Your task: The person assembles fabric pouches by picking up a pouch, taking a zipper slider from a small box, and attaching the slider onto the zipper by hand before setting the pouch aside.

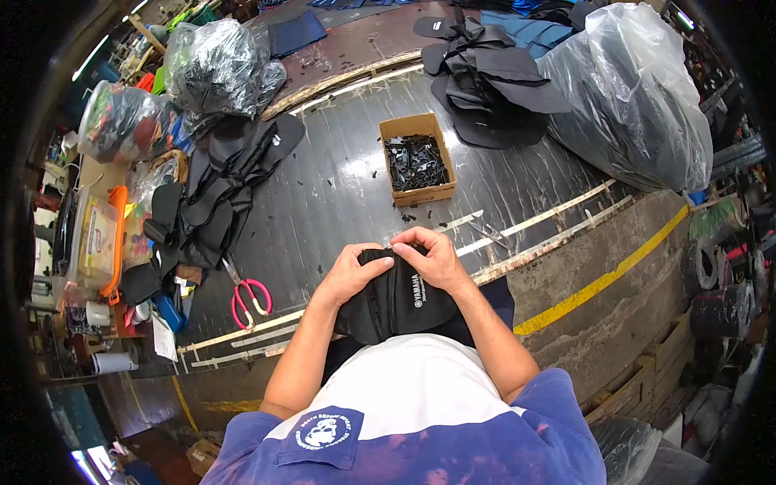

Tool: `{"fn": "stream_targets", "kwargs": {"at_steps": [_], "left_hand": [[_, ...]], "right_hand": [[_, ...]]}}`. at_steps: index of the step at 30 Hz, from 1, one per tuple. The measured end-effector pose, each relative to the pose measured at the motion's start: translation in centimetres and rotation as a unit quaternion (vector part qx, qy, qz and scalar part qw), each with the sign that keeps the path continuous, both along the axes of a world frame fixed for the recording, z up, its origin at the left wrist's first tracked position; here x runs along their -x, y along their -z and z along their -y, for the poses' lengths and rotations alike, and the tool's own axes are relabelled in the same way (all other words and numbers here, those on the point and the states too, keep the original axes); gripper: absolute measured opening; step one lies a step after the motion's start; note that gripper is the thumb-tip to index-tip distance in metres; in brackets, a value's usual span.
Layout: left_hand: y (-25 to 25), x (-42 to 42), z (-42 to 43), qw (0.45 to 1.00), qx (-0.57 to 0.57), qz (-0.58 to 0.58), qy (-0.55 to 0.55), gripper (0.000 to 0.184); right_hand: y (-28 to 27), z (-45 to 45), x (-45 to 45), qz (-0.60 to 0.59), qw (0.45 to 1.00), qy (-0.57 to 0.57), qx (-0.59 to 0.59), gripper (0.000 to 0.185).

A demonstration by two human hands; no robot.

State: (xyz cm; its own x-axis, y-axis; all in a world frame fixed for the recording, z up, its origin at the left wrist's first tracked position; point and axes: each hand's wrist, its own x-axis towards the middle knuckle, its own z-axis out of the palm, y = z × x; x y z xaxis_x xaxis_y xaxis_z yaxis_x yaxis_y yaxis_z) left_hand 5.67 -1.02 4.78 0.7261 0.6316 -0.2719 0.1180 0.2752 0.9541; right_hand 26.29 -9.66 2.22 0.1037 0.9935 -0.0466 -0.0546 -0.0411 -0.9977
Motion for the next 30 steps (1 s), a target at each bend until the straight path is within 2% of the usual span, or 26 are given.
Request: {"fn": "stream_targets", "kwargs": {"at_steps": [4, 6, 10, 16, 21, 24, 30], "left_hand": [[-0.2, -0.4, 0.3, 0.999, -0.038, -0.029, -0.018, 0.022], [-0.1, -0.7, 0.5, 0.994, -0.085, -0.063, -0.031, 0.023], [-0.4, -0.9, 0.4, 0.990, -0.085, -0.101, -0.051, 0.028], [0.0, -0.6, 0.5, 0.993, -0.082, -0.067, -0.046, 0.026], [-0.6, -0.5, 0.7, 0.995, -0.070, -0.053, -0.044, 0.026], [-0.2, -0.3, 0.6, 0.996, -0.060, -0.051, -0.042, 0.026], [0.7, -0.2, 0.3, 0.997, -0.052, -0.036, -0.032, 0.026]], "right_hand": [[0.2, 0.5, -0.1, -0.065, 0.997, -0.009, -0.038, 0.024], [0.3, 0.5, 0.0, -0.065, 0.997, -0.009, -0.049, 0.023], [0.3, 0.4, -0.1, -0.065, 0.995, -0.007, -0.072, 0.022], [0.5, 0.3, 0.0, -0.083, 0.996, 0.008, -0.022, 0.024], [0.3, 0.3, 0.0, -0.087, 0.996, 0.010, -0.015, 0.025], [-0.2, 0.4, 0.1, -0.080, 0.995, -0.002, -0.061, 0.023], [0.4, 0.1, -0.4, -0.081, 0.996, -0.010, -0.030, 0.021]]}}
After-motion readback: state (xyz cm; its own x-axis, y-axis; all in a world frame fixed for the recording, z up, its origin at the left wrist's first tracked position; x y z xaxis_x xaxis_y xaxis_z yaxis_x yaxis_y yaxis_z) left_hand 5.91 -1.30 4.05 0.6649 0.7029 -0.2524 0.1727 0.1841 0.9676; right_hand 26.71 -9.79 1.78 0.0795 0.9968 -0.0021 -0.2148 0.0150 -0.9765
